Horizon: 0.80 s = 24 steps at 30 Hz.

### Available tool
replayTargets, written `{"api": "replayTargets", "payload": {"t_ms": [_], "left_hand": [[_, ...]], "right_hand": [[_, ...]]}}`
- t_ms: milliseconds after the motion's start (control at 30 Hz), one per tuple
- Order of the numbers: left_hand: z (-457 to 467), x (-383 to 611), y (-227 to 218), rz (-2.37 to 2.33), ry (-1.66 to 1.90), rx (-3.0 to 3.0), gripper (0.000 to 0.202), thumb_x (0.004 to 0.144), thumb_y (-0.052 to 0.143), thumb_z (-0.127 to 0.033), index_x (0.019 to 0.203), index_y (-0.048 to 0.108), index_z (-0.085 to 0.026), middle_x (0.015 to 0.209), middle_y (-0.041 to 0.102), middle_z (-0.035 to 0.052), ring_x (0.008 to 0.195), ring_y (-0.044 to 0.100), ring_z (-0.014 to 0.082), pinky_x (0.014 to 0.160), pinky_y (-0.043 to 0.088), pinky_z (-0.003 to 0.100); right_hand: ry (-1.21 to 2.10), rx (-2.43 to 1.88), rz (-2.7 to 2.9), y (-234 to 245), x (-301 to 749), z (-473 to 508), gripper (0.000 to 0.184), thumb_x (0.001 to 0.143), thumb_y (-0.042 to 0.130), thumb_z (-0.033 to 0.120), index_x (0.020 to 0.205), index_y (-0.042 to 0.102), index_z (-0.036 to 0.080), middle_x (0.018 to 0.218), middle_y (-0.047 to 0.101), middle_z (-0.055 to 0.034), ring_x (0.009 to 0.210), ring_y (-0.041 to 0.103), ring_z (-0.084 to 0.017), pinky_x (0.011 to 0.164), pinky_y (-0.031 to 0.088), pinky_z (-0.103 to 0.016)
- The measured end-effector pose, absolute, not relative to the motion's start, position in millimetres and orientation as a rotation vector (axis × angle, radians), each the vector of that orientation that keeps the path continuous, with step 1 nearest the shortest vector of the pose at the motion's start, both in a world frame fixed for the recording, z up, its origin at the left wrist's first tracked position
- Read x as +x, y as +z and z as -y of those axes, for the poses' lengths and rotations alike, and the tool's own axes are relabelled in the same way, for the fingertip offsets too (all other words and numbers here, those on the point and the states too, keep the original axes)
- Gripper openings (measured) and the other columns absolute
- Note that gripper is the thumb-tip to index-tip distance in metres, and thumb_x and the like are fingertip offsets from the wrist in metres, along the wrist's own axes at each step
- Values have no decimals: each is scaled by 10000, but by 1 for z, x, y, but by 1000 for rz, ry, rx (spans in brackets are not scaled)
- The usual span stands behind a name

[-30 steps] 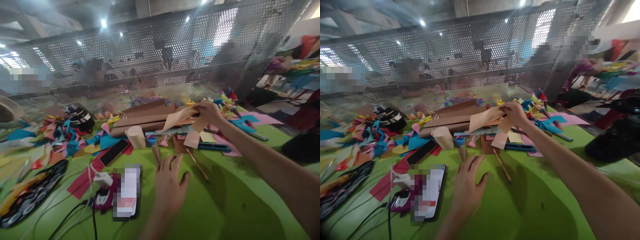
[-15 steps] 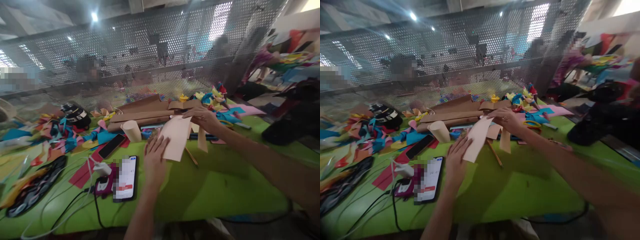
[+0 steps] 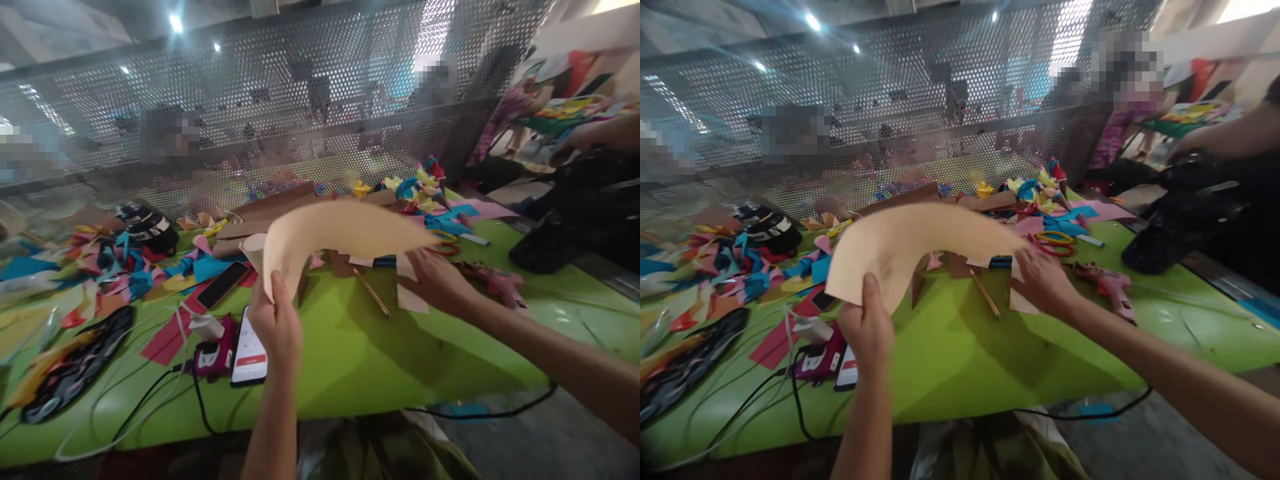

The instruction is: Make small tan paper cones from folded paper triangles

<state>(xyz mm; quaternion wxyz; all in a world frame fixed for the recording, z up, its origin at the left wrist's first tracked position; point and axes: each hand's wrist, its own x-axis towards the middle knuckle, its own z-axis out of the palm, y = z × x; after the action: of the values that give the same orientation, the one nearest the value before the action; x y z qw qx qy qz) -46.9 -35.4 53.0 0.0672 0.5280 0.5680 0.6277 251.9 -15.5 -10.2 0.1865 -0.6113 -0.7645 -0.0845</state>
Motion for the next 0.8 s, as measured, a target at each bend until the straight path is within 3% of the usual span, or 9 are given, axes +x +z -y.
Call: {"api": "replayTargets", "payload": {"t_ms": [67, 167, 267, 367, 567, 667, 800], "left_hand": [[41, -50, 59, -1728, 2000, 1569, 378, 978, 498, -410, 1083, 744, -143, 1007, 774, 121, 999, 728, 255, 874, 583, 374], [54, -53, 67, -1674, 2079, 1693, 349, 1001, 477, -322, 1243, 691, -191, 1188, 738, 108, 1136, 683, 232, 970, 551, 359], [71, -53, 76, -1565, 1997, 2008, 430, 999, 420, -172, 1383, 596, -253, 1342, 673, 66, 1265, 609, 217, 1066, 495, 373], [90, -52, 80, -1541, 1624, 2392, 555, 954, 400, -67, 1455, 517, -275, 1403, 633, 43, 1291, 588, 220, 1091, 472, 391], [125, -32, 73, -1538, 510, 2589, 560, 911, 468, -100, 1456, 505, -220, 1204, 735, 95, 1015, 695, 256, 839, 563, 390], [134, -14, 70, -1402, 84, 2515, 627, 872, 514, -101, 1484, 467, -230, 1155, 739, 106, 985, 696, 267, 834, 555, 399], [134, 4, 71, -1355, -106, 2475, 557, 925, 462, -133, 1476, 471, -216, 1062, 745, 112, 940, 711, 261, 826, 540, 377]], "right_hand": [[-136, -1649, 2286, -25, 236, 38, 684, 945, 527, 409, 1560, 316, 199, 1506, 504, -209, 1278, 581, -370, 1013, 482, -554], [-9, -1397, 2603, -46, 224, 54, 586, 968, 521, 468, 1530, 390, 366, 1611, 382, -120, 1415, 442, -367, 1096, 351, -667], [-54, -1378, 2636, -54, 233, 44, 565, 993, 476, 490, 1538, 378, 379, 1625, 357, -107, 1463, 369, -354, 1115, 285, -700], [-224, -1522, 2533, -50, 259, 21, 560, 989, 467, 514, 1516, 430, 329, 1619, 365, -120, 1478, 343, -349, 1138, 251, -685], [-330, -1709, 2402, -35, 289, 10, 415, 966, 495, 347, 1344, 634, 247, 1578, 423, -165, 1445, 401, -361, 1138, 302, -623], [-247, -1647, 2336, -23, 281, 30, 508, 905, 551, 282, 1413, 567, 294, 1609, 387, -114, 1438, 418, -342, 1158, 313, -598], [37, -1444, 2402, -2, 264, 74, 723, 816, 502, 135, 1495, 458, 378, 1646, 317, -27, 1460, 390, -320, 1150, 350, -601]]}}
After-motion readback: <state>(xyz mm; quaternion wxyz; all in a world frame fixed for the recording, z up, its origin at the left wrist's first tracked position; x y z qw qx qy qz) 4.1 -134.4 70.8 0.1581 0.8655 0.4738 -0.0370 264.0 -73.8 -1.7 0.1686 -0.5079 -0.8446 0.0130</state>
